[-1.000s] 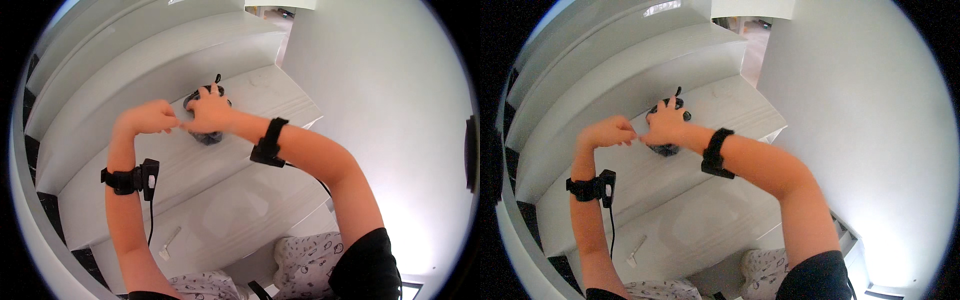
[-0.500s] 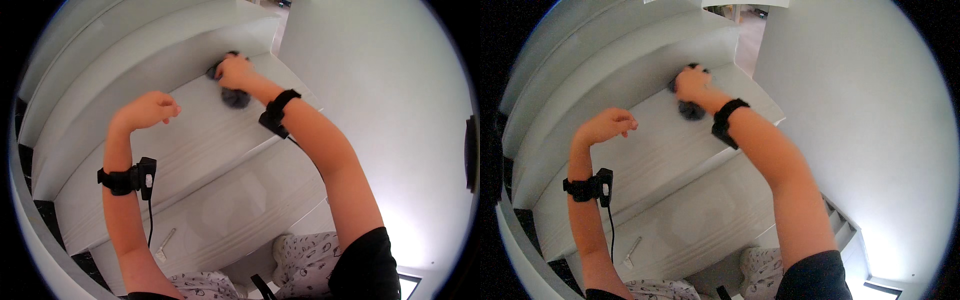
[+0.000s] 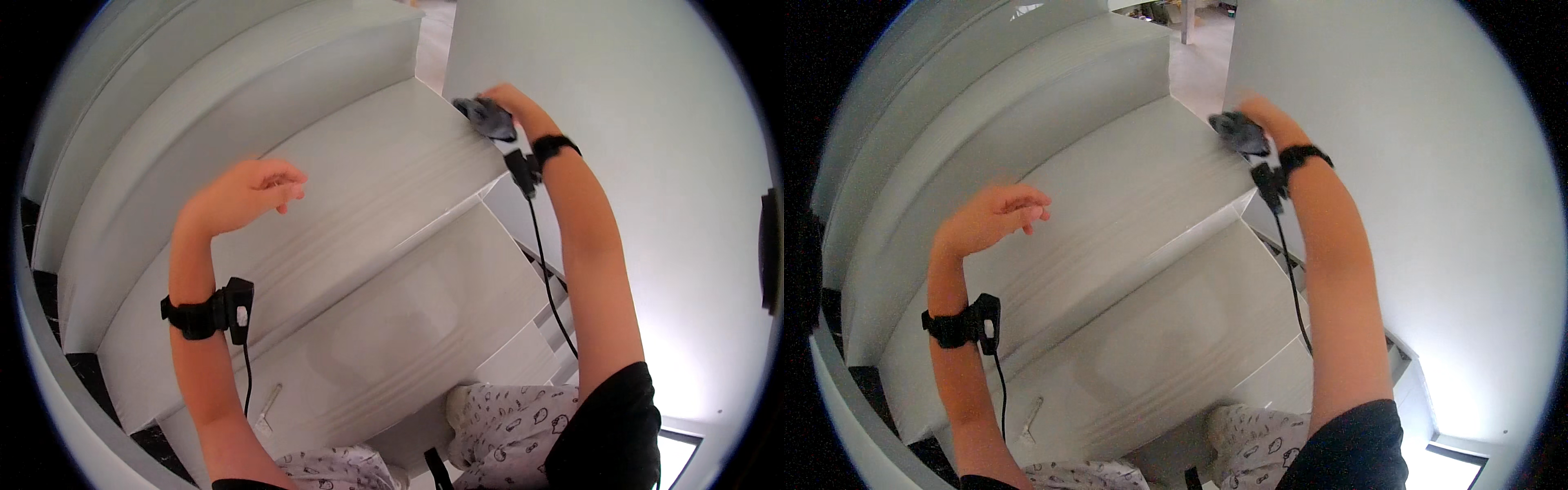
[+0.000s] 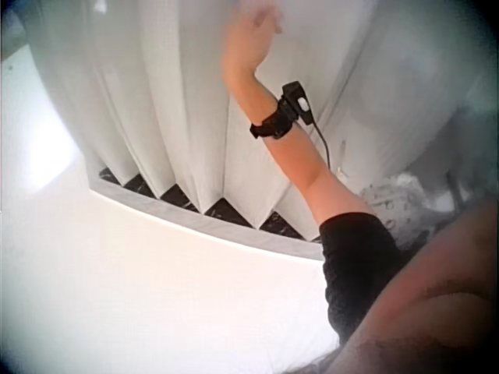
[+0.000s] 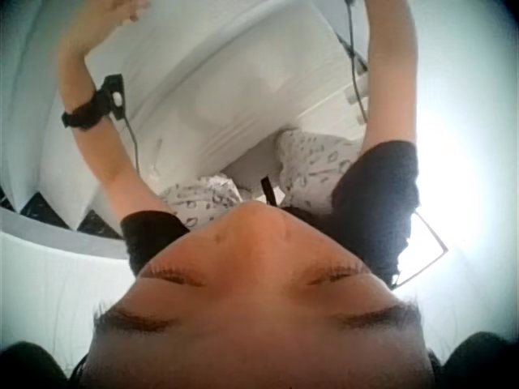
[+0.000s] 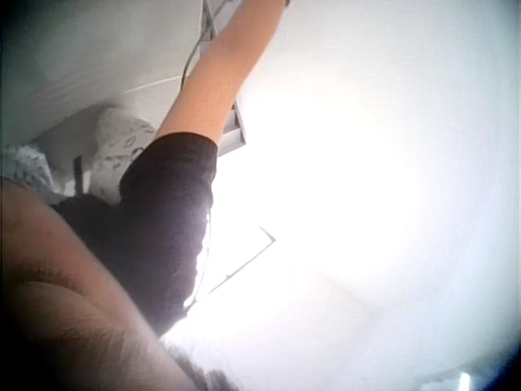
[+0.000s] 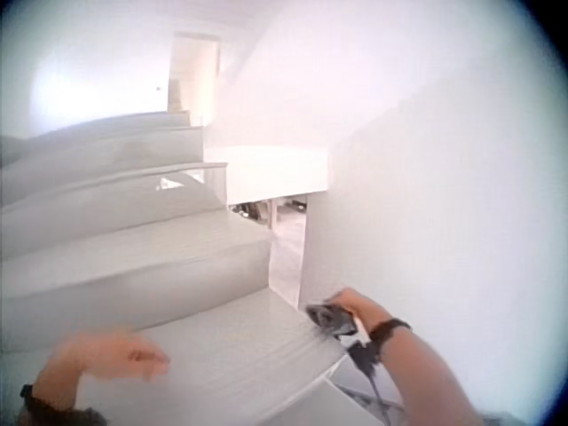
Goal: The person cleans a stairwell by wiping the white stairs with a cloth and using a scraper to remove debris from the edges.
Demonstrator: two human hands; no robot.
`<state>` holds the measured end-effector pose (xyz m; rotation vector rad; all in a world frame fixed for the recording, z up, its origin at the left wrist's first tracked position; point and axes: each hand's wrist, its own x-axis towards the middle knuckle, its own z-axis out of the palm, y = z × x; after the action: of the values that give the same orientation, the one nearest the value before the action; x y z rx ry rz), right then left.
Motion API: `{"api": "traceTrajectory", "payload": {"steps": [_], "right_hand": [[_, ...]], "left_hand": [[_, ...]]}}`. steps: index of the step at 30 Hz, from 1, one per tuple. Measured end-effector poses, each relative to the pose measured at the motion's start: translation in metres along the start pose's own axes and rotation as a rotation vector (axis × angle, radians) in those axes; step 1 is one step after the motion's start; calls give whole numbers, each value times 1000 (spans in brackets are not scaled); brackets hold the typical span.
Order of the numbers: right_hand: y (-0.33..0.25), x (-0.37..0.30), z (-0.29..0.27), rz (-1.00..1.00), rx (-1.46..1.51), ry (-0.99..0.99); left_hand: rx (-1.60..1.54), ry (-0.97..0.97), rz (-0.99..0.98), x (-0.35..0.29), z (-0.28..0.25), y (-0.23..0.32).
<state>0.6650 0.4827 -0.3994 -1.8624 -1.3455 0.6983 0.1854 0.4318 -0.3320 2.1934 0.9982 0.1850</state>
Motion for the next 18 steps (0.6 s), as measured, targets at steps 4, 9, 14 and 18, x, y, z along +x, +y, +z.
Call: {"api": "traceTrajectory", "payload": {"steps": [4,9,14,18], "right_hand": [[68,-28,-55,131,348,47],[25,-42,-55,-147,468,89],[-110,-79,54,-908,-192,-48],[-134,-108,133,-885,-648,-235]], "left_hand": [[-58,-25,-46,3,4,-1],[-34,-19,-54,9,5,-3],[-27,-66,-3,11,3,7],[-60,-116,49,16,2,-2]]}}
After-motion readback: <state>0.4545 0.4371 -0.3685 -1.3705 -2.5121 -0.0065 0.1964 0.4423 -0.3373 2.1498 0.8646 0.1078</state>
